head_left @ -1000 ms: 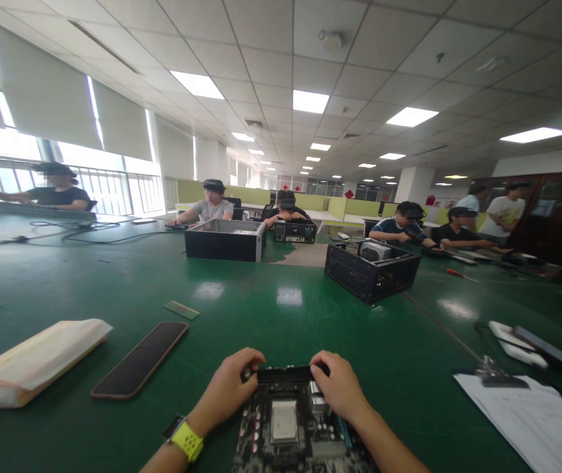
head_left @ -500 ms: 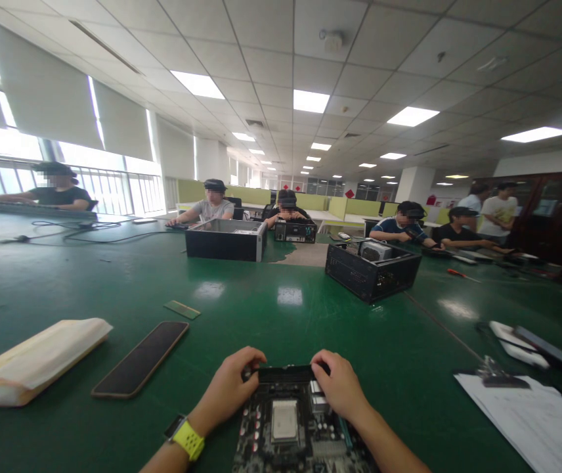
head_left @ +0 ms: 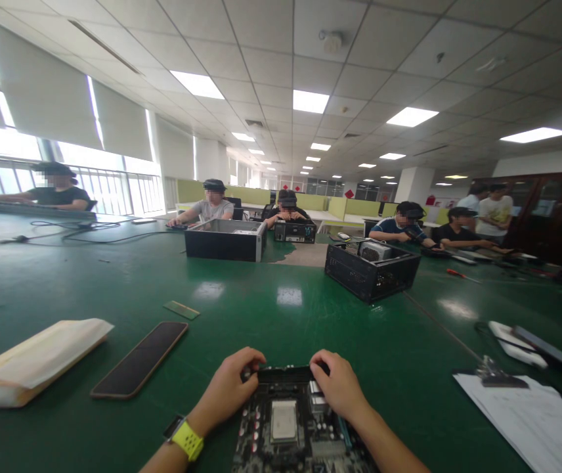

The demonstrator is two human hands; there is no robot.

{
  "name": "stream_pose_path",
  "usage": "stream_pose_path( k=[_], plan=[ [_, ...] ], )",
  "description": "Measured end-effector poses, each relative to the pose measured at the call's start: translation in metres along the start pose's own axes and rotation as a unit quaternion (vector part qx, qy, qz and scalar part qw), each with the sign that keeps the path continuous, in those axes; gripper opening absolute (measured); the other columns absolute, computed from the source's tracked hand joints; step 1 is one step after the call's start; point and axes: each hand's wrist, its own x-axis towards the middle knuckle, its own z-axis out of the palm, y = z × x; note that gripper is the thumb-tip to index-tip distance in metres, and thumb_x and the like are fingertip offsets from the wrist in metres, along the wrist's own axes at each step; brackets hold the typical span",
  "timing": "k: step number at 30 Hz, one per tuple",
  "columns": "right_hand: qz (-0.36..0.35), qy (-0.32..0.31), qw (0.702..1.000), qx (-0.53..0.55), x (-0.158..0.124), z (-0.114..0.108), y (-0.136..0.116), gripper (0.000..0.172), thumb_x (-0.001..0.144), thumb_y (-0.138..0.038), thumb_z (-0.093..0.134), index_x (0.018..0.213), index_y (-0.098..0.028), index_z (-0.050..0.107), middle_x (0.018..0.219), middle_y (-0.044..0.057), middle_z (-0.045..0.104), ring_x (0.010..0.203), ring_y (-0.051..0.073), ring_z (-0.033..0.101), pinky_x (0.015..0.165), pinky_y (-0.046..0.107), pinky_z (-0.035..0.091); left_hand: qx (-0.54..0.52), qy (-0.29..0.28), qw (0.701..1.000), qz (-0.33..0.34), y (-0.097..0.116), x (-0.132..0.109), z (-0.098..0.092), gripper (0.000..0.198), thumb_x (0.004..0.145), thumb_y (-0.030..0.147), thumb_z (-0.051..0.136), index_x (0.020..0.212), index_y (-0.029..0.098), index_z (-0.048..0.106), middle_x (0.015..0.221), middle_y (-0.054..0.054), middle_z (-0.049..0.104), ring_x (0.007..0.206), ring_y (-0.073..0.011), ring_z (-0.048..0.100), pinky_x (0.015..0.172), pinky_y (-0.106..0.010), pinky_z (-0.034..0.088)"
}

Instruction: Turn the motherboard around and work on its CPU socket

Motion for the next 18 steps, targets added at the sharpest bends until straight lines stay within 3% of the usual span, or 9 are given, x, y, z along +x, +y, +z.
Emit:
stream_pose_path(
  k=[5,8,12,15,18],
  plan=[
    [0.006,0.005,1.000,-0.003,0.001,-0.001,0.000,0.018,0.083,-0.029,0.046,0.084,-0.023,0.063,0.087,0.000,0.066,0.087,0.018,0.057,0.081,0.029,0.038,-0.007,0.003,1.000,-0.003,0.002,0.000,-0.001,0.022,0.069,0.011,0.048,0.085,0.018,0.062,0.078,-0.002,0.062,0.076,-0.0167,0.057,0.072,-0.027,0.045],
    [-0.012,0.023,1.000,-0.012,-0.003,-0.010,-0.014,0.016,0.081,-0.030,0.049,0.087,-0.023,0.063,0.091,0.001,0.065,0.091,0.018,0.055,0.085,0.030,0.038,-0.010,0.009,1.000,-0.002,0.001,0.001,-0.001,0.022,0.070,0.011,0.048,0.086,0.018,0.062,0.079,-0.002,0.062,0.077,-0.0168,0.058,0.072,-0.027,0.046],
    [-0.139,0.013,0.990,-0.016,-0.025,-0.013,-0.052,0.019,0.082,-0.034,0.054,0.098,-0.026,0.061,0.107,0.001,0.062,0.103,0.019,0.051,0.093,0.032,0.035,-0.008,0.039,0.999,0.000,-0.002,0.002,0.000,0.022,0.071,0.011,0.048,0.087,0.018,0.061,0.080,-0.002,0.062,0.077,-0.0167,0.059,0.073,-0.027,0.046],
    [-0.295,-0.031,0.953,-0.057,-0.047,0.020,-0.074,0.032,0.081,-0.045,0.057,0.111,-0.032,0.055,0.120,-0.001,0.058,0.108,0.021,0.050,0.093,0.035,0.037,-0.005,0.059,0.998,-0.008,-0.003,0.002,-0.001,0.022,0.071,0.012,0.048,0.088,0.018,0.061,0.080,-0.002,0.063,0.077,-0.0170,0.059,0.073,-0.028,0.047],
    [-0.401,-0.009,0.907,-0.130,-0.060,0.077,-0.073,0.018,0.087,-0.045,0.049,0.101,-0.036,0.057,0.104,-0.004,0.066,0.093,0.020,0.057,0.073,0.031,0.044,0.000,0.068,0.998,-0.018,-0.004,0.002,-0.002,0.021,0.071,0.014,0.049,0.087,0.018,0.061,0.080,-0.002,0.063,0.077,-0.0174,0.059,0.075,-0.029,0.048]
  ],
)
